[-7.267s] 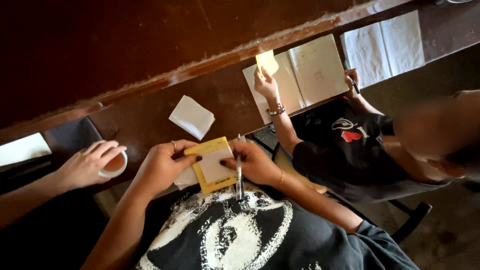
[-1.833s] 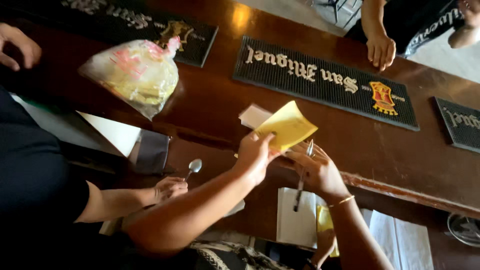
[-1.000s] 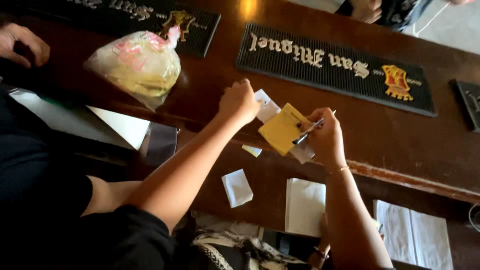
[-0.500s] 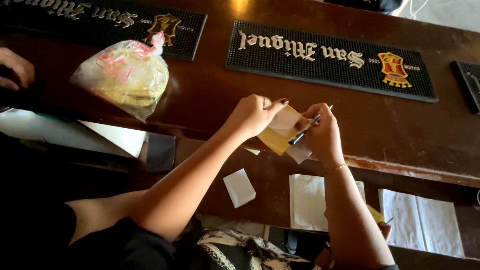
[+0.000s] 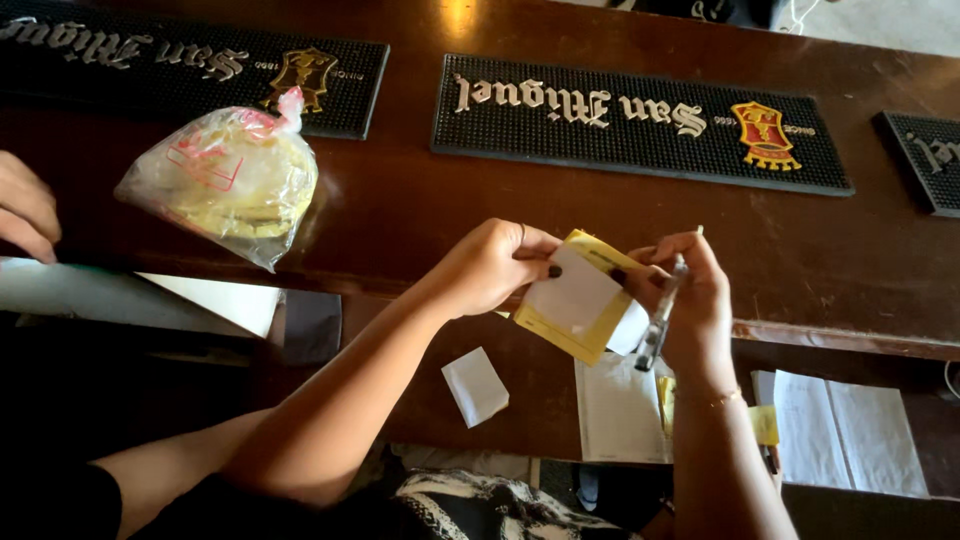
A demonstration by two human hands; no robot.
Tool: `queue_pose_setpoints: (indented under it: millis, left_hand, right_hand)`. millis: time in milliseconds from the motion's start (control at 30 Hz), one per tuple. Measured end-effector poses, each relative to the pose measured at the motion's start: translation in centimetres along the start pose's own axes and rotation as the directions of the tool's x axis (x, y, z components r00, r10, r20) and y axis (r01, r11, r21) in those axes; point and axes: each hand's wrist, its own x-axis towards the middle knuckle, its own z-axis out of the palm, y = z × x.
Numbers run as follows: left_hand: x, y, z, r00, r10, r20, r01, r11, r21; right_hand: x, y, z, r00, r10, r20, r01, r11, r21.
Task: The person sorts and organizes paper order slips on a counter while using a pen to write on them.
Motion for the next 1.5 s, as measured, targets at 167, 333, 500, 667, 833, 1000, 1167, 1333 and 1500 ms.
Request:
queue_pose_setpoints:
  millis: [167,333,500,667,833,1000,1167,1333,1500]
  left_hand:
    - [-1.7,0.8,0.4,0.998,-0.007,0.062,0.012,0.996,-0.084]
    - [-2.8,1.4,0.8,0.993,0.085,0.082,-0.084,0.996,-0.016]
    - [-3.8,1.6,1.6,0.98,0.128,0.154,-0.117,0.99,-0.081]
    - [-5.1,1.8,2.4,0.979,0.193,0.06,-0.2,0.97,0.137]
    - [-6.3,2.9,2.6,0.84,0.531,-0.109,-0.502,0.838,0.216]
    - [-7.4,3.2,2.8,0.716,0.681,-0.152,-0.599,0.712,0.367]
    - [-6.7,2.4,3.8,0.749,0.621,-0.232,-0.508,0.762,0.402]
    - [-7.1,2.6,4.6,0.754,0.623,-0.207,-0.528,0.763,0.373]
    - [-7.9,3.4,5.4,0.809,0.56,-0.177,-0.463,0.794,0.394]
  right_hand:
    - [-1.1,-1.7,0.5,0.998,-0.018,-0.067,0.017,1.0,-0.013]
    - [-1.9,-3.4,1.0,0.995,-0.077,-0.057,0.081,0.995,0.056]
    - [-2.6,-4.7,1.8,0.993,-0.098,-0.071,0.106,0.989,0.107]
    - [-3.4,-4.9,2.2,0.995,-0.093,-0.045,0.097,0.991,0.094]
    - [-3.3,-4.7,1.3,0.954,-0.22,-0.204,0.237,0.969,0.064]
    - [-4.1,-3.4,2.4,0.989,0.137,0.063,-0.143,0.716,0.683]
    - [-5.8,-2.1,4.5,0.992,0.033,-0.122,0.032,0.871,0.49]
    - [-6.2,-1.9,5.4,0.961,-0.039,-0.274,0.142,0.92,0.366]
    - [-6.9,-1.7,5.5,0.962,-0.11,-0.249,0.201,0.904,0.378]
